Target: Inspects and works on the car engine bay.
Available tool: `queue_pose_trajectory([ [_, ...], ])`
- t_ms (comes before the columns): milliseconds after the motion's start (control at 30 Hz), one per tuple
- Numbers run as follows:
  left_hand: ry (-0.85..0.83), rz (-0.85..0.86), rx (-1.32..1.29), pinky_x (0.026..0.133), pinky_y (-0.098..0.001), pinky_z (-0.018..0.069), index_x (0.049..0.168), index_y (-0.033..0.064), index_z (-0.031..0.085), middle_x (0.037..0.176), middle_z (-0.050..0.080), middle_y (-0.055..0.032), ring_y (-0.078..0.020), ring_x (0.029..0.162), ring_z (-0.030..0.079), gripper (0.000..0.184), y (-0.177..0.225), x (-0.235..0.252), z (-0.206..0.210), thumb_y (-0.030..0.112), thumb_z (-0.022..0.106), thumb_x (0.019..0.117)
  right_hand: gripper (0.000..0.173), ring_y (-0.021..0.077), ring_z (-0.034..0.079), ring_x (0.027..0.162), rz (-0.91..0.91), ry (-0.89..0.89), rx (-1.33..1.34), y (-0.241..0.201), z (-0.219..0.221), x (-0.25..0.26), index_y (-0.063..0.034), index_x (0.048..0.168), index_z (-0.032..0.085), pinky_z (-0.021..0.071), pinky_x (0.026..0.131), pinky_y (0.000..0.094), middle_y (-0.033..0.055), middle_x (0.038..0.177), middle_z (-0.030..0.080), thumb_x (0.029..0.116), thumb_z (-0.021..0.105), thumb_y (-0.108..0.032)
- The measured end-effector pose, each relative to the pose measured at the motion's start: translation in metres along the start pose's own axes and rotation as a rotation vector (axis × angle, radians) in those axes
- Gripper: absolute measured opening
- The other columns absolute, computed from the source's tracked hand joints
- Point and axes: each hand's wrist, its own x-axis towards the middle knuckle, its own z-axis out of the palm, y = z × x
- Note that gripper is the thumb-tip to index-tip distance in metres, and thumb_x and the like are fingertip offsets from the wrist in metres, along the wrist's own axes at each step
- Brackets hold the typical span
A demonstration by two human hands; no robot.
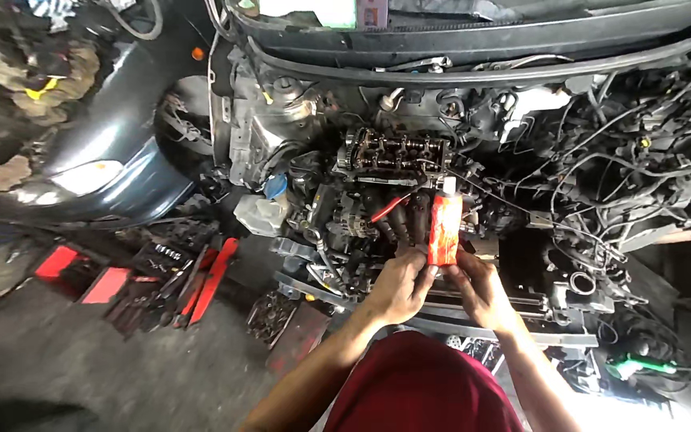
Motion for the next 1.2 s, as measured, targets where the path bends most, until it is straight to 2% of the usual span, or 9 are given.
queue_pose_trajectory([
  [133,0.123,0.093,-0.088,0.061,-0.0219,0.0504,0.086,-0.0012,0.064,0.071,0.063,-0.0069,-0.006,0.065,0.06,0.038,0.002,-0.003,0.01,0.027,0.045,0.1041,0.032,-0.004,0.067,0.082,0.065,0.025,0.25,-0.01,0.005,-0.002,-0.001,0.105,0.068,0.0585,0.075,0.0191,-0.0064,0.092,0.072,0.105,0.053,-0.029],
  [367,0.255,0.139,-0.339,0.067,-0.0115,0.0514,0.085,-0.0051,0.064,0.074,0.066,-0.0011,0.0074,0.072,0.061,0.03,0.011,-0.01,0.021,0.02,0.054,0.0983,0.024,-0.0046,0.067,0.08,0.078,0.001,0.451,-0.015,0.013,-0.005,-0.0067,0.108,0.068,0.0575,0.071,0.0178,-0.0116,0.092,0.073,0.1028,0.058,-0.028],
  [467,0.296,0.158,-0.466,0.065,-0.012,0.0521,0.083,0.0025,0.064,0.074,0.066,0.005,0.0084,0.071,0.061,0.03,0.014,-0.013,0.025,0.026,0.056,0.1006,0.02,-0.0044,0.063,0.067,0.056,0.039,0.55,-0.02,0.02,-0.007,-0.0121,0.101,0.069,0.0534,0.058,0.0163,-0.0124,0.083,0.07,0.1016,0.062,-0.031],
  [533,0.282,0.177,-0.551,0.066,-0.0124,0.0529,0.086,0.0078,0.066,0.076,0.067,0.0089,0.0092,0.073,0.062,0.031,0.016,-0.017,0.024,0.032,0.057,0.1034,0.018,-0.0047,0.063,0.066,0.045,0.024,0.602,-0.025,0.021,-0.008,-0.0156,0.099,0.071,0.0533,0.057,0.0157,-0.0131,0.082,0.071,0.1004,0.064,-0.032],
  [633,0.206,0.208,-0.437,0.064,-0.0138,0.0506,0.081,0.0034,0.063,0.072,0.064,0.0025,0.0053,0.069,0.06,0.034,0.014,-0.021,0.011,0.028,0.055,0.104,0.018,-0.0035,0.065,0.068,0.059,-0.038,0.588,-0.026,0.016,-0.007,-0.0149,0.099,0.072,0.0559,0.058,0.0171,-0.0121,0.084,0.072,0.1006,0.064,-0.031],
  [733,0.113,0.171,-0.154,0.068,-0.0186,0.0518,0.087,-0.0033,0.065,0.076,0.064,-0.0082,-0.0042,0.071,0.061,0.036,0.015,-0.022,-0.004,0.024,0.048,0.1048,0.026,-0.0036,0.067,0.079,0.06,-0.105,0.357,-0.031,0.003,-0.004,-0.0032,0.107,0.068,0.0585,0.07,0.0183,-0.0074,0.091,0.073,0.1031,0.057,-0.027],
  [867,0.184,0.143,-0.078,0.064,-0.0177,0.0497,0.087,-0.0023,0.063,0.073,0.061,-0.0075,-0.0042,0.067,0.058,0.034,0.018,-0.024,0.001,0.022,0.046,0.1048,0.037,-0.0012,0.067,0.09,0.05,-0.121,0.149,-0.037,-0.006,-0.001,0.0038,0.114,0.065,0.0585,0.078,0.0193,0.0005,0.102,0.071,0.1067,0.05,-0.029],
  [1067,0.267,0.202,-0.422,0.059,-0.0125,0.0438,0.073,0.0047,0.056,0.066,0.056,0.0035,0.0053,0.063,0.052,0.036,0.022,-0.023,0.013,0.024,0.053,0.1039,0.023,-0.0094,0.055,0.061,0.012,-0.044,0.311,-0.038,0.002,-0.007,-0.0082,0.091,0.065,0.0468,0.055,0.0109,-0.0132,0.072,0.061,0.1034,0.056,-0.024],
  [1200,0.189,0.116,-0.468,0.056,-0.0117,0.0423,0.075,0.0033,0.061,0.067,0.058,0.006,0.0075,0.061,0.051,0.033,0.013,-0.024,0.014,0.022,0.055,0.1019,0.019,-0.0072,0.059,0.063,0.063,0.013,0.393,-0.026,0.009,-0.012,-0.0094,0.095,0.069,0.0501,0.056,0.0135,-0.0138,0.076,0.066,0.1027,0.059,-0.023],
])
